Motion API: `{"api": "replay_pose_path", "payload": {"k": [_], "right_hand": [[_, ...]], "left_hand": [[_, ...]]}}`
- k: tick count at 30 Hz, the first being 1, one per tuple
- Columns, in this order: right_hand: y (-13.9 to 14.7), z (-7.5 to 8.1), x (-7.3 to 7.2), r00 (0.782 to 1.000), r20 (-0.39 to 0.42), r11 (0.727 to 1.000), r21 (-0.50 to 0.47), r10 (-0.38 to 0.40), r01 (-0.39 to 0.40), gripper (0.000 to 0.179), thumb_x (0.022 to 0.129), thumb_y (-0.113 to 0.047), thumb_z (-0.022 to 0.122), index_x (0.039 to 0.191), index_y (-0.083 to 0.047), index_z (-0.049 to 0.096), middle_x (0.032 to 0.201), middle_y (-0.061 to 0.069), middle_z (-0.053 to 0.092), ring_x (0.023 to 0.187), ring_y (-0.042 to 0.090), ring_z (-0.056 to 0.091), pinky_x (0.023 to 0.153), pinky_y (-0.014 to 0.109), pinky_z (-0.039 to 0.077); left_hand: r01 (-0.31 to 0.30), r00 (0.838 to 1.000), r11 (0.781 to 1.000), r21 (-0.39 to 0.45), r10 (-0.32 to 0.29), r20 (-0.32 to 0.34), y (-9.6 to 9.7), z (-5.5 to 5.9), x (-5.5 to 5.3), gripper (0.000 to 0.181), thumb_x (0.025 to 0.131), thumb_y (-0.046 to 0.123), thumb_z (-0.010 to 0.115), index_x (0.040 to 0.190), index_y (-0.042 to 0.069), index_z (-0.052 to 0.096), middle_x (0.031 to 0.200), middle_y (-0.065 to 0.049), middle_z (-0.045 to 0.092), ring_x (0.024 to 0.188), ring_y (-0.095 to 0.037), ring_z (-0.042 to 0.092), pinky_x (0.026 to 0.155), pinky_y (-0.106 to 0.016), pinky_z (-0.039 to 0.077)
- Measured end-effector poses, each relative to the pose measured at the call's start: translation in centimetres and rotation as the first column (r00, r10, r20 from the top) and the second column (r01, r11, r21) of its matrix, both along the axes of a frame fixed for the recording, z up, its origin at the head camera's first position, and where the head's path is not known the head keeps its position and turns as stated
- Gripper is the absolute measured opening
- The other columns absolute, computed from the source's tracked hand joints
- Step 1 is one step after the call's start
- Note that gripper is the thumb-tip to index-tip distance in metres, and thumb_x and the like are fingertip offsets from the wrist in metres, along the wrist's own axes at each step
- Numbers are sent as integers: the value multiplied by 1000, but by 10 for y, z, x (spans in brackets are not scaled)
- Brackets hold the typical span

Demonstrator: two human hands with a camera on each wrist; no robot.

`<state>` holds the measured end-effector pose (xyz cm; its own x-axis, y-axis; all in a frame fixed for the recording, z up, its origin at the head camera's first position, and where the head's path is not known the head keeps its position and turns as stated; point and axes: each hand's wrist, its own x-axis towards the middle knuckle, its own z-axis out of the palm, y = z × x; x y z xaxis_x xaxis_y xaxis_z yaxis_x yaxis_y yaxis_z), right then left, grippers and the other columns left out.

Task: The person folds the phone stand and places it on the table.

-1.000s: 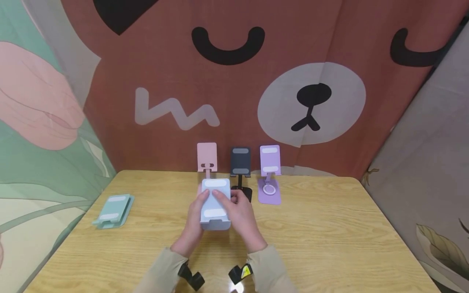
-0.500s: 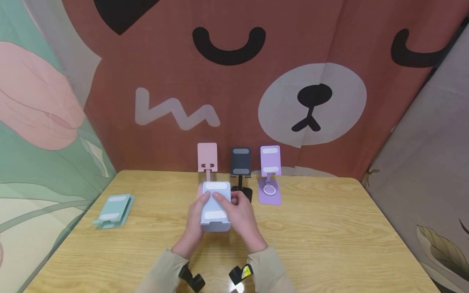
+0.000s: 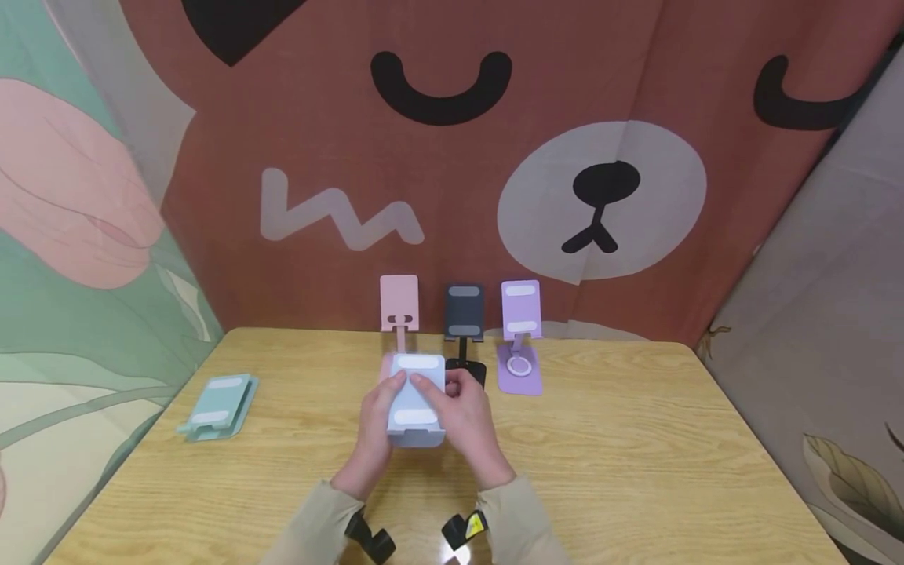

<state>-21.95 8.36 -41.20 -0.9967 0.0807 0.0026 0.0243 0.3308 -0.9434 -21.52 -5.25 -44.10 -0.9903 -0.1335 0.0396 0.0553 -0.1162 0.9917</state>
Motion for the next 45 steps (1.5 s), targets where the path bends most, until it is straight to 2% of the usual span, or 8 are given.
{"api": "replay_pose_path", "payload": {"k": [6, 13, 20, 25, 30, 38, 45], "right_hand": [[0, -2, -1, 1000, -7, 1000, 8, -1, 1, 67, 88, -56, 74, 122, 0, 63, 99, 10, 67, 85, 22, 63, 71, 32, 52], [0, -3, -1, 1000, -6, 1000, 21, 1, -1, 65, 89, -55, 74, 122, 0, 63, 98, 10, 67, 83, 22, 63, 70, 32, 52], [0, -5, -2, 1000, -10, 999, 33, 6, -6, 62, 88, -53, 76, 120, -1, 63, 94, 8, 66, 81, 21, 62, 68, 31, 51], [0, -7, -3, 1000, -21, 999, 35, 4, -3, 62, 88, -52, 76, 119, 0, 63, 92, 8, 66, 80, 21, 61, 67, 30, 50], [1, -8, -4, 1000, -16, 999, 37, 2, -1, 60, 88, -50, 77, 119, 0, 64, 91, 8, 66, 79, 21, 61, 67, 30, 50], [2, -11, -3, 1000, -29, 999, 39, 11, -10, 59, 89, -47, 78, 120, 2, 64, 88, 8, 66, 76, 19, 60, 65, 31, 49], [3, -12, -3, 999, -33, 999, 50, 13, -11, 62, 88, -48, 78, 122, 2, 63, 89, 8, 65, 77, 20, 59, 65, 31, 48]], "left_hand": [[9, 1000, 1000, 6, -8, -20, -1, -1, 0, 52, 101, 41, 57, 128, -2, 65, 93, -10, 71, 80, -18, 65, 71, -30, 53], [-15, 999, 999, 36, 16, -34, 0, -3, 0, 45, 100, 35, 59, 120, -5, 68, 84, -8, 70, 72, -15, 64, 63, -27, 53], [2, 1000, 998, 69, -1, -14, 0, -4, 0, 47, 103, 33, 57, 128, -6, 64, 88, -6, 70, 74, -14, 65, 64, -28, 54], [3, 1000, 996, 93, -3, -7, 1, -6, 0, 46, 103, 31, 57, 127, -7, 64, 87, -6, 70, 72, -14, 65, 62, -28, 55], [6, 1000, 996, 91, -5, -8, 1, -5, 1, 45, 103, 31, 59, 126, -7, 64, 87, -7, 70, 73, -14, 65, 63, -27, 55], [32, 999, 998, 58, -30, -40, 0, -9, 2, 42, 106, 28, 54, 124, -9, 63, 86, -6, 69, 73, -13, 64, 63, -28, 54], [19, 999, 998, 60, -16, -45, 2, -9, 2, 40, 105, 25, 54, 123, -10, 64, 85, -5, 69, 72, -13, 63, 62, -27, 54]]}}
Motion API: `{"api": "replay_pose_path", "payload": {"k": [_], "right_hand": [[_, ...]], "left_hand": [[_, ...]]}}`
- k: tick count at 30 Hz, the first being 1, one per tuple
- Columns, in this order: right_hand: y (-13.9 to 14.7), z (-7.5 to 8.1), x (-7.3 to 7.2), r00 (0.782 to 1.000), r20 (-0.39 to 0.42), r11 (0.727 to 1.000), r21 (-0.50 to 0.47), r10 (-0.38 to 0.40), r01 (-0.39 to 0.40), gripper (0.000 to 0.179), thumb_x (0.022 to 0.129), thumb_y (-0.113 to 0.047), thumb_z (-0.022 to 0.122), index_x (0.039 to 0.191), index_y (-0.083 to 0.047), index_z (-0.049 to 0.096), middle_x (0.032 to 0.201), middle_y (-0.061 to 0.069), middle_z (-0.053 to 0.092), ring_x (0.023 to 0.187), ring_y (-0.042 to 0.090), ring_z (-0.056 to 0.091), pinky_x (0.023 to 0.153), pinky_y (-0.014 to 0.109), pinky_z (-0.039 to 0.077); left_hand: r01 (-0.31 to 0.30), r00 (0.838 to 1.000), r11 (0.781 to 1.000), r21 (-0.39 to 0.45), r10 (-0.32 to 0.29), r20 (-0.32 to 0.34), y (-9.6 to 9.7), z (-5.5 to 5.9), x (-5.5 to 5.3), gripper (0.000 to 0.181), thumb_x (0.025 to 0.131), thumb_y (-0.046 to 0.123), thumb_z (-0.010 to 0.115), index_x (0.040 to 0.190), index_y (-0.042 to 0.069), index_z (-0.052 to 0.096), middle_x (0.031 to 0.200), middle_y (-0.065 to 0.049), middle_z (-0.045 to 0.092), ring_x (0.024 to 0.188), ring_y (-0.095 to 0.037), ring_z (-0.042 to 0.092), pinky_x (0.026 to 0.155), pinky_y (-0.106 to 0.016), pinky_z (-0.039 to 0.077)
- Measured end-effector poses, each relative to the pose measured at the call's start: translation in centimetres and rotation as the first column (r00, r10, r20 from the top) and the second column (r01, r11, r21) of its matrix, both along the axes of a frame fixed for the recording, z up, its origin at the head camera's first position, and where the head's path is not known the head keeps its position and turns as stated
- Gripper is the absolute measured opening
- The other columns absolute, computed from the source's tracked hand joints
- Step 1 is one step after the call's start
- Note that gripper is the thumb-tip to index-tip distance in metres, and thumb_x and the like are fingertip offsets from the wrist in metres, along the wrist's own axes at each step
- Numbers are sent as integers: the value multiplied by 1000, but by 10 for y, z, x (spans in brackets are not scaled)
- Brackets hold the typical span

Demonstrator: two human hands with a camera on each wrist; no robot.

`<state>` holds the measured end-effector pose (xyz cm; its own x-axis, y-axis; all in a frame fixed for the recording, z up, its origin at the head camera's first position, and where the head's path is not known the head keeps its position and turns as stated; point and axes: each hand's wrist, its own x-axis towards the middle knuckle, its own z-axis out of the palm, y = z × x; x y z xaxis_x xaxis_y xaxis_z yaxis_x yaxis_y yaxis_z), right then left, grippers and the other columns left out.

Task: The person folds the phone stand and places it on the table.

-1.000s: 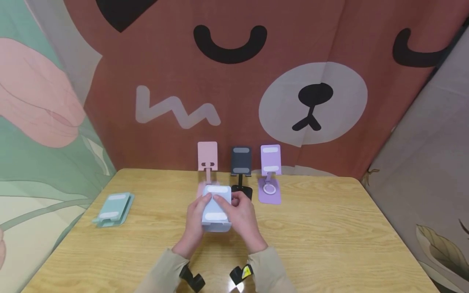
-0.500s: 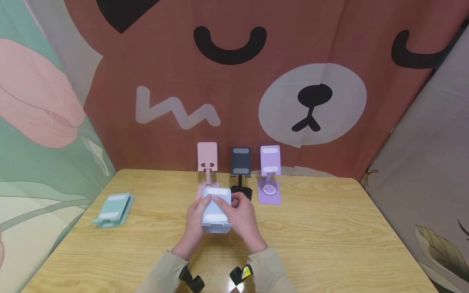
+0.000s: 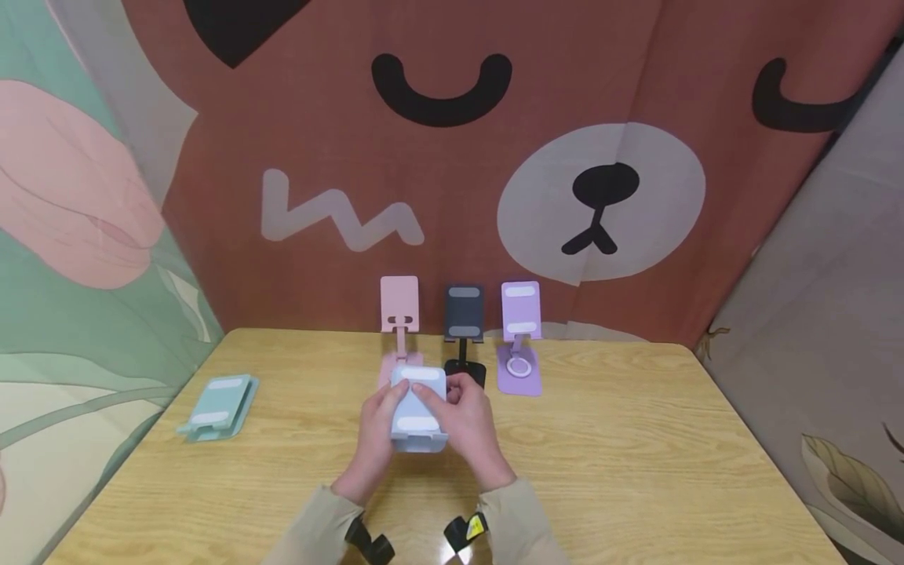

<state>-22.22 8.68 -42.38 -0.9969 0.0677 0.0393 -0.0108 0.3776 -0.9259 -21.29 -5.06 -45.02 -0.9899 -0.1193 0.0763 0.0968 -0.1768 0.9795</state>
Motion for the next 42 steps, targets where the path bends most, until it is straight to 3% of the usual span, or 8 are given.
{"api": "replay_pose_path", "payload": {"k": [19, 31, 42], "right_hand": [[1, -5, 0, 1000, 10, 1000, 9, -20, 20, 63, 88, -50, 78, 123, 0, 63, 86, 7, 62, 76, 21, 55, 65, 31, 46], [3, -7, -2, 1000, -9, 1000, 15, -18, 18, 58, 87, -49, 79, 117, -1, 64, 79, 6, 58, 71, 20, 53, 60, 30, 42], [3, -6, -1, 1000, -18, 1000, 9, -24, 24, 55, 87, -47, 79, 116, -2, 64, 78, 6, 57, 71, 20, 52, 60, 31, 42]], "left_hand": [[0, 1000, 1000, -22, 1, 30, 0, -2, 1, 45, 104, 32, 58, 122, -8, 64, 87, -9, 71, 74, -15, 66, 65, -28, 56], [9, 1000, 999, -51, -8, 12, 0, -5, 0, 45, 104, 34, 57, 119, -8, 66, 87, -10, 71, 74, -16, 66, 65, -29, 56], [56, 998, 996, -68, -55, 27, -2, 0, 1, 50, 105, 37, 55, 127, -7, 63, 94, -11, 72, 78, -17, 67, 68, -30, 57]]}}
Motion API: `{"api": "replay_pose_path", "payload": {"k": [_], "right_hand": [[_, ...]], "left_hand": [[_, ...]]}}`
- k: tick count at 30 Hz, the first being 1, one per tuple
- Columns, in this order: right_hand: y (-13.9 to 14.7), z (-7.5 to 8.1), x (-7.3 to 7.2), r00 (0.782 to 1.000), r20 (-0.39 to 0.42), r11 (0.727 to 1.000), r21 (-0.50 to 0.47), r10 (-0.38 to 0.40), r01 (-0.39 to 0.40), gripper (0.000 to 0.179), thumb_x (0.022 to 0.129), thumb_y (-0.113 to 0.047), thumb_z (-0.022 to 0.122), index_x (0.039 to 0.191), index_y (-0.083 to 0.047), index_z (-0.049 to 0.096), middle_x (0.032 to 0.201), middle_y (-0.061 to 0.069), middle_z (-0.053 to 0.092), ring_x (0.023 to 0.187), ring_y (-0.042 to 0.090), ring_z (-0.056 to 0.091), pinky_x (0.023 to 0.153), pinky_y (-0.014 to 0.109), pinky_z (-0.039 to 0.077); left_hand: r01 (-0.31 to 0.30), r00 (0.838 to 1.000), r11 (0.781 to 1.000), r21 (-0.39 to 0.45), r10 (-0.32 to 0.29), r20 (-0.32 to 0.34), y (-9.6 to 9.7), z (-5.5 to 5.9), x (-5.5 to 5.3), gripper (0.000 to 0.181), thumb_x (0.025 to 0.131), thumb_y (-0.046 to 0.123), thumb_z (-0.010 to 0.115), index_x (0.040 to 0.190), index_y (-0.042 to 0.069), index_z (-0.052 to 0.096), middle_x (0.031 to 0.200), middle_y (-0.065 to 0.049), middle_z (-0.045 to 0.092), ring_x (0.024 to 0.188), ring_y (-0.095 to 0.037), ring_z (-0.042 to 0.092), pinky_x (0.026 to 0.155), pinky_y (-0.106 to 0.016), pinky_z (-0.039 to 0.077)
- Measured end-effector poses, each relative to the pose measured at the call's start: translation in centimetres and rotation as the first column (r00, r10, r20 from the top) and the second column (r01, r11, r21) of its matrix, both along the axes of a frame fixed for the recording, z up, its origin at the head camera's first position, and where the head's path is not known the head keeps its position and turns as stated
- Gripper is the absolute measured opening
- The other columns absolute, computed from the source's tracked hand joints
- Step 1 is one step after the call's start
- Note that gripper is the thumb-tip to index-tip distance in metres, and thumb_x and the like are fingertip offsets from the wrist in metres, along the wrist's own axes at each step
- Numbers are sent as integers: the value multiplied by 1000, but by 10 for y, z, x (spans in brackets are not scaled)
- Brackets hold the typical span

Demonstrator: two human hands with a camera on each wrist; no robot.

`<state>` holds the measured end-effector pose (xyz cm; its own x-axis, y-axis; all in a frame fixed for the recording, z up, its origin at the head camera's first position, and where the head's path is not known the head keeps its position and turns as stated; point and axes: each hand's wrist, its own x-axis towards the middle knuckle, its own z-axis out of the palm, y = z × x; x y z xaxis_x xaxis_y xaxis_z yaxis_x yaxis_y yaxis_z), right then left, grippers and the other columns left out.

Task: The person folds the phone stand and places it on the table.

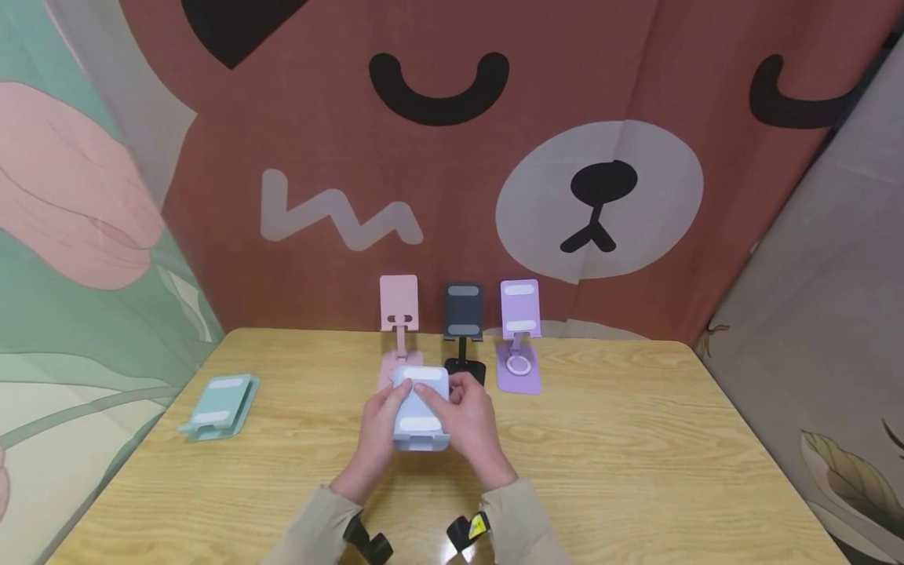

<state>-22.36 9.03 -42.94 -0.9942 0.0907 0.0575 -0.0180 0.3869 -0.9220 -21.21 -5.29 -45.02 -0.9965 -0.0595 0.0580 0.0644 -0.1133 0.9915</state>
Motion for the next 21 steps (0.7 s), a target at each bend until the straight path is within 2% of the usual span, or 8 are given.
{"api": "replay_pose_path", "payload": {"k": [10, 17, 21], "right_hand": [[0, -3, 1, 1000, -11, 1000, 9, -9, 9, 60, 87, -53, 78, 119, -4, 63, 79, 6, 57, 72, 21, 52, 61, 32, 42], [3, -1, -1, 1000, 1, 1000, 20, 3, -3, 62, 88, -61, 71, 120, -9, 63, 86, 6, 60, 76, 21, 54, 65, 33, 43], [7, 1, -3, 1000, -14, 1000, -15, 9, -9, 62, 92, -63, 65, 117, -7, 64, 85, 7, 61, 74, 24, 58, 65, 34, 49]], "left_hand": [[33, 999, 999, -25, -32, 40, -2, 6, 0, 55, 105, 41, 53, 135, -6, 58, 97, -11, 71, 82, -18, 67, 72, -32, 56], [24, 998, 999, -22, -23, 60, -3, 9, -4, 54, 106, 39, 53, 134, -7, 59, 92, -9, 70, 79, -16, 66, 68, -31, 56], [13, 998, 999, -35, -11, 57, -3, 13, -4, 54, 105, 38, 53, 133, -8, 59, 91, -10, 70, 77, -17, 66, 68, -31, 56]]}}
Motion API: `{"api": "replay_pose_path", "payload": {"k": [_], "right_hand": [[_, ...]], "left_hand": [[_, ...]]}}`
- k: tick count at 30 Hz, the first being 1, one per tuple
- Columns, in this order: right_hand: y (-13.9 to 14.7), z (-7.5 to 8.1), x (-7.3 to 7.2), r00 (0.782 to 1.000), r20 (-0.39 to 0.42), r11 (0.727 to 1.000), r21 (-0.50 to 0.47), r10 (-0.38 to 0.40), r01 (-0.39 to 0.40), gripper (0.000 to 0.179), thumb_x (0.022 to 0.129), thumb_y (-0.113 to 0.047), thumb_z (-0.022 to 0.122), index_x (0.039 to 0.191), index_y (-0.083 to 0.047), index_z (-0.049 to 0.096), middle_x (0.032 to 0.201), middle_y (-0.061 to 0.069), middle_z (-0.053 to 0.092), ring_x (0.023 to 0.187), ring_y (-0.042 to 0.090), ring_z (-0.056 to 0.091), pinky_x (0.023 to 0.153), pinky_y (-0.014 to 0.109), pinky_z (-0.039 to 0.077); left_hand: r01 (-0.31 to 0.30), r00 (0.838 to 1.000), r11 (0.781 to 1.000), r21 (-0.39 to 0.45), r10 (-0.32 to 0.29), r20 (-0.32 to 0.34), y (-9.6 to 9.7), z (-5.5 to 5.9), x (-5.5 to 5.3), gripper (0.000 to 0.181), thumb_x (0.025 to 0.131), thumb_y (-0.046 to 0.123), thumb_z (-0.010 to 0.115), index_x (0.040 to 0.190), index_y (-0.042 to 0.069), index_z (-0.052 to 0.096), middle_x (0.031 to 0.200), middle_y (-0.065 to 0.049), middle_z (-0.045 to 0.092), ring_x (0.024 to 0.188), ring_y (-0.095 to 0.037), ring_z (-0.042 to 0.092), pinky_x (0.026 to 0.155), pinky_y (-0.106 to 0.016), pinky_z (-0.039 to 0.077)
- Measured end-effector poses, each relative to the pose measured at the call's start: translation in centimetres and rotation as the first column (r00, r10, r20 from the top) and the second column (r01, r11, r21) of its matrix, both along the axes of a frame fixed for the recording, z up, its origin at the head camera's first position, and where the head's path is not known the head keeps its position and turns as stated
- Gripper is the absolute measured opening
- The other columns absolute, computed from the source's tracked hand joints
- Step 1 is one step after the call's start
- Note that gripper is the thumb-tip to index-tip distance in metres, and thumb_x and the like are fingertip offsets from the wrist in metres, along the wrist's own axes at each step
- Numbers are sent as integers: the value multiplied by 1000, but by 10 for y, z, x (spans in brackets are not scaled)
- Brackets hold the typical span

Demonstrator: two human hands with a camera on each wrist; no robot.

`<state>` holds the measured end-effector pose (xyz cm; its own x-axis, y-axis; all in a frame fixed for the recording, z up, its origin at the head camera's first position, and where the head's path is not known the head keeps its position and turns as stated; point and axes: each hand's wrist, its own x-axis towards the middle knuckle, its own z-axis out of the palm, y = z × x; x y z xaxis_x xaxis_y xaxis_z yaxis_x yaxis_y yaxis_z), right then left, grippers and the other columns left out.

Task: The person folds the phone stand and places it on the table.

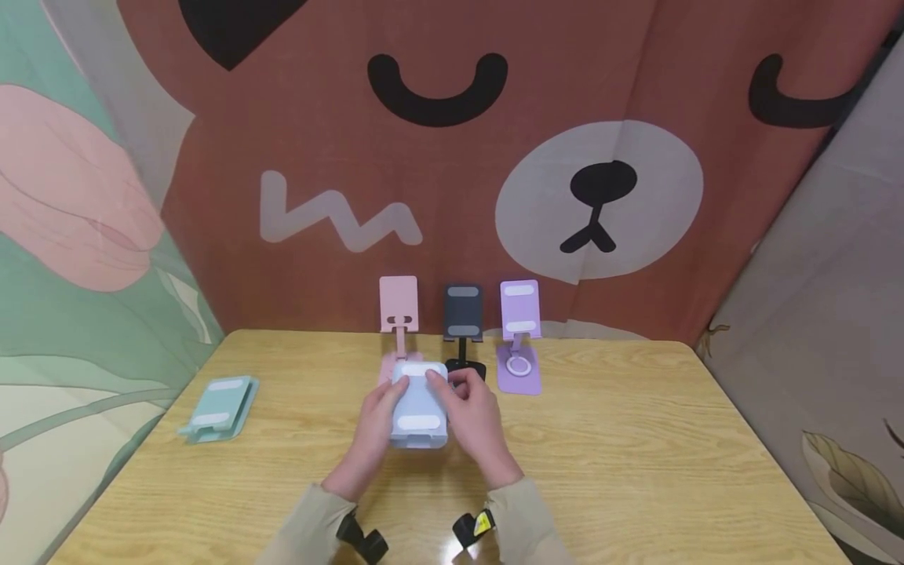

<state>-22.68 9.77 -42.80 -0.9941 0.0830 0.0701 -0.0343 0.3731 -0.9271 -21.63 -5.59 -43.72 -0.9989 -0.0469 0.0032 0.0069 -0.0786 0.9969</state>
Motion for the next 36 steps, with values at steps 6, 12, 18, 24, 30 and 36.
{"api": "replay_pose_path", "payload": {"k": [6, 12, 18, 24, 30, 36], "right_hand": [[8, 2, -6, 1000, 12, 999, -41, -12, 12, 61, 93, -62, 64, 115, -6, 64, 87, 12, 64, 81, 34, 63, 73, 45, 57], [18, 6, -10, 999, -33, 999, 5, -40, 40, 58, 93, -60, 66, 112, -6, 66, 84, 10, 62, 72, 28, 62, 64, 36, 53], [33, 10, -21, 993, -89, 993, 82, -78, 85, 50, 96, -52, 67, 113, -5, 66, 87, 8, 61, 73, 23, 57, 62, 31, 46], [49, 17, -32, 986, -137, 988, 112, -90, 105, 45, 97, -46, 67, 112, -3, 67, 94, 9, 63, 82, 24, 56, 70, 35, 44], [63, 23, -41, 989, -93, 984, 130, -112, 123, 53, 98, -52, 63, 117, -2, 63, 103, 13, 63, 92, 27, 57, 77, 37, 45], [73, 25, -46, 987, -75, 980, 130, -140, 149, 52, 99, -46, 64, 122, 0, 58, 111, 17, 61, 101, 31, 56, 83, 40, 46]], "left_hand": [[-22, 1000, 1000, -18, 22, 4, -2, 3, 1, 55, 105, 38, 53, 132, -10, 58, 94, -12, 68, 82, -19, 65, 73, -32, 55], [-31, 999, 999, -34, 32, 9, -7, 4, 0, 58, 106, 39, 51, 135, -11, 56, 98, -14, 68, 87, -21, 65, 78, -33, 54], [-37, 999, 998, -47, 38, 15, -16, 5, 0, 60, 105, 41, 51, 136, -11, 55, 99, -14, 68, 87, -21, 64, 78, -33, 53], [-52, 997, 996, -76, 55, 45, -28, 5, 1, 63, 105, 42, 50, 139, -11, 52, 104, -16, 68, 94, -24, 64, 84, -38, 53], [-25, 997, 990, -135, 35, 72, -46, 5, 1, 69, 106, 45, 47, 145, -12, 45, 120, -21, 65, 111, -31, 61, 98, -50, 47], [-7, 995, 976, -216, 27, 92, -69, 1, -3, 68, 106, 43, 47, 144, -13, 44, 125, -25, 62, 115, -35, 59, 102, -53, 45]]}}
